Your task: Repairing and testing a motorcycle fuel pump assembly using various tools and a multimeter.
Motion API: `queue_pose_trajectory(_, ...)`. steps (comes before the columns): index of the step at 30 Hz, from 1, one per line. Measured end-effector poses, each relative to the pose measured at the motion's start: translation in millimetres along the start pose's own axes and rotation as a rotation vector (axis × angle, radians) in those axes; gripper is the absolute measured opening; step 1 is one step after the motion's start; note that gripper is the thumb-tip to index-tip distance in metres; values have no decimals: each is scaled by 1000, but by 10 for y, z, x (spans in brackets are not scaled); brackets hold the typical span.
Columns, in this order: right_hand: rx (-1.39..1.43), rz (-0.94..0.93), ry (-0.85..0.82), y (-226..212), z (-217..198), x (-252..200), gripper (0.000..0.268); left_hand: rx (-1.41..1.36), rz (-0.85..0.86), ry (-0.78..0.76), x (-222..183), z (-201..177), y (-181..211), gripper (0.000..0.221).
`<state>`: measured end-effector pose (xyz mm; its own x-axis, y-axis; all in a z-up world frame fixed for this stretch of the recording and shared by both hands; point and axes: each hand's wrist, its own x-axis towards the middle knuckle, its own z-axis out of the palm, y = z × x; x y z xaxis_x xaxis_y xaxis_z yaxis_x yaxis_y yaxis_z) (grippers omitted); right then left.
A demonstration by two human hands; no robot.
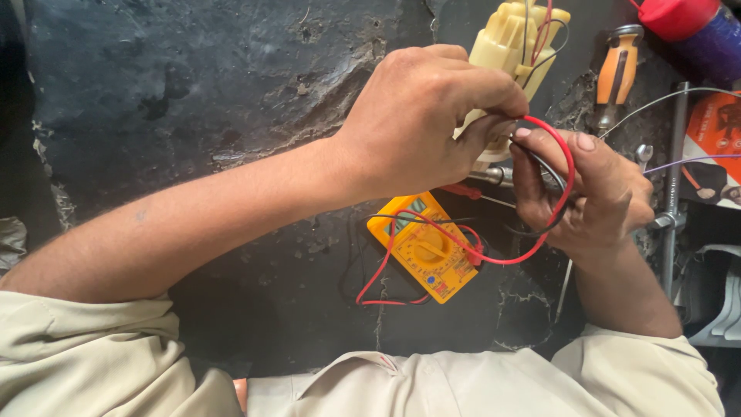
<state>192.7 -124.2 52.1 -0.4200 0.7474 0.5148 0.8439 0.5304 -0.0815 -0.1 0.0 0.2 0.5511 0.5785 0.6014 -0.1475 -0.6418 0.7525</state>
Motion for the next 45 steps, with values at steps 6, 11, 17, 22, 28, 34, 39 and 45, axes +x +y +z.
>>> queue_pose_trajectory(6,-13,-10,9,16,12,-8,70,-11,-11,-3,0,-1,0,15)
queue_pose_trajectory(11,-34,-9,3,-8,3,-15,70,-7,-10,-5,-3,-1,-7,15)
queue_pose_trajectory(17,0,14,-18,-4,-5,-32,72,-18,-13,-2,3,4,-10,14)
queue_pose_trajectory(22,-9,8,-24,7,-3,-49,72,-9,-20,0,3,5,-1,14)
queue_pose_trajectory(28,-3,23,-21,15,5,-74,74,-5,-16,3,-1,15,-19,14)
queue_pose_trajectory(34,-18,38,-19,1,25,-60,74,3,-16,5,-8,16,-19,14)
queue_pose_trajectory(39,-31,30,-19,36,23,-142,74,-7,-18,1,-11,15,-16,14)
queue_pose_trajectory(45,96,75,-21,38,-115,-237,75,-94,11,33,33,-45,64,17)
